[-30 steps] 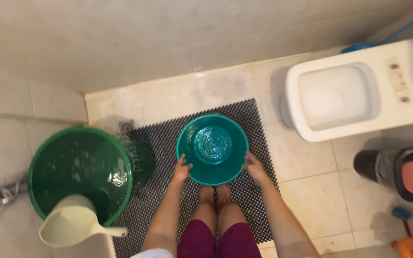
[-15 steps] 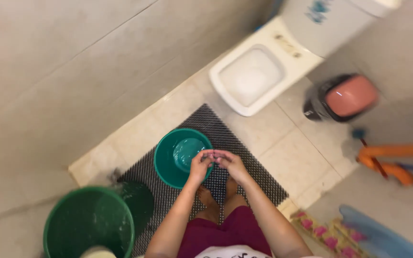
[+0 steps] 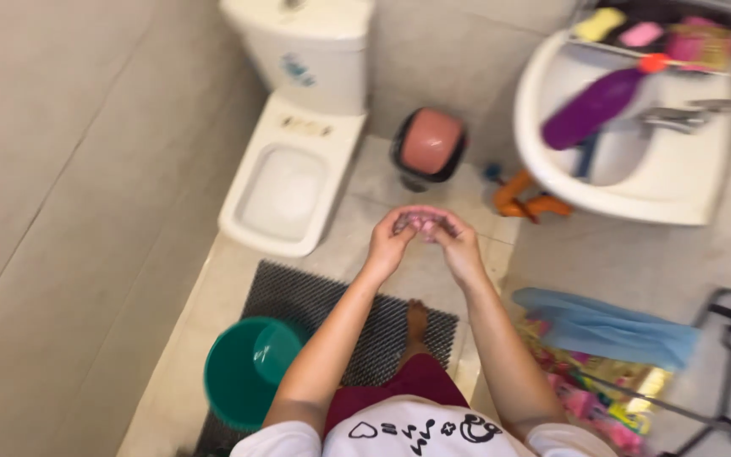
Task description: Cleaning the toilet and washing a bucket using water and a scrub brush.
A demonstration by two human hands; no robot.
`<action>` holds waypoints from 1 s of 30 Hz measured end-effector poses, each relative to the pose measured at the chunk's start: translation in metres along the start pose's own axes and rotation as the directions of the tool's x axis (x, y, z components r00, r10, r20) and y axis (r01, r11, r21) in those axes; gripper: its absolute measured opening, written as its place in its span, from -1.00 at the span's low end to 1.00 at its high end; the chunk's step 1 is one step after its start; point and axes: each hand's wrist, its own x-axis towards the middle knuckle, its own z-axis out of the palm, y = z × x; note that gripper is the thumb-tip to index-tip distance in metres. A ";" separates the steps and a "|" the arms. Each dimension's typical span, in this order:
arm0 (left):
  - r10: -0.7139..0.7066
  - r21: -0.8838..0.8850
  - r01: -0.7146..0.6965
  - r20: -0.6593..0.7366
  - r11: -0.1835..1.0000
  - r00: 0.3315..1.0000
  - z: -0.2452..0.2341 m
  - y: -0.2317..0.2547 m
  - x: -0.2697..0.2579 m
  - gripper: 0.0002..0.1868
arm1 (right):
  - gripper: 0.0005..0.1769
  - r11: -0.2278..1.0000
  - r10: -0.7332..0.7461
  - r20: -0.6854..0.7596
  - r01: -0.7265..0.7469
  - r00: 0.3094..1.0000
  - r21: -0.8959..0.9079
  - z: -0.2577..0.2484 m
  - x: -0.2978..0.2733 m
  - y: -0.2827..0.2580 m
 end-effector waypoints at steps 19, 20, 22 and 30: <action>0.343 0.631 -0.578 0.466 0.517 0.815 0.320 0.015 0.279 -0.55 | -0.64 0.976 -0.104 -0.528 0.188 0.843 0.109 -0.286 0.161 -0.068; 0.341 0.630 -0.578 0.468 0.519 0.816 0.325 0.009 0.288 -0.55 | -0.64 0.976 -0.102 -0.530 0.187 0.842 0.110 -0.289 0.166 -0.065; 0.338 0.663 -0.639 0.543 0.389 0.769 0.335 -0.003 0.304 -0.46 | -0.61 0.977 -0.098 -0.546 0.186 0.832 0.108 -0.293 0.175 -0.059; 0.012 0.785 -0.531 0.557 0.321 0.831 0.337 0.017 0.298 -0.55 | -0.49 0.882 -0.123 -0.643 -0.214 0.756 -0.420 -0.307 0.186 -0.015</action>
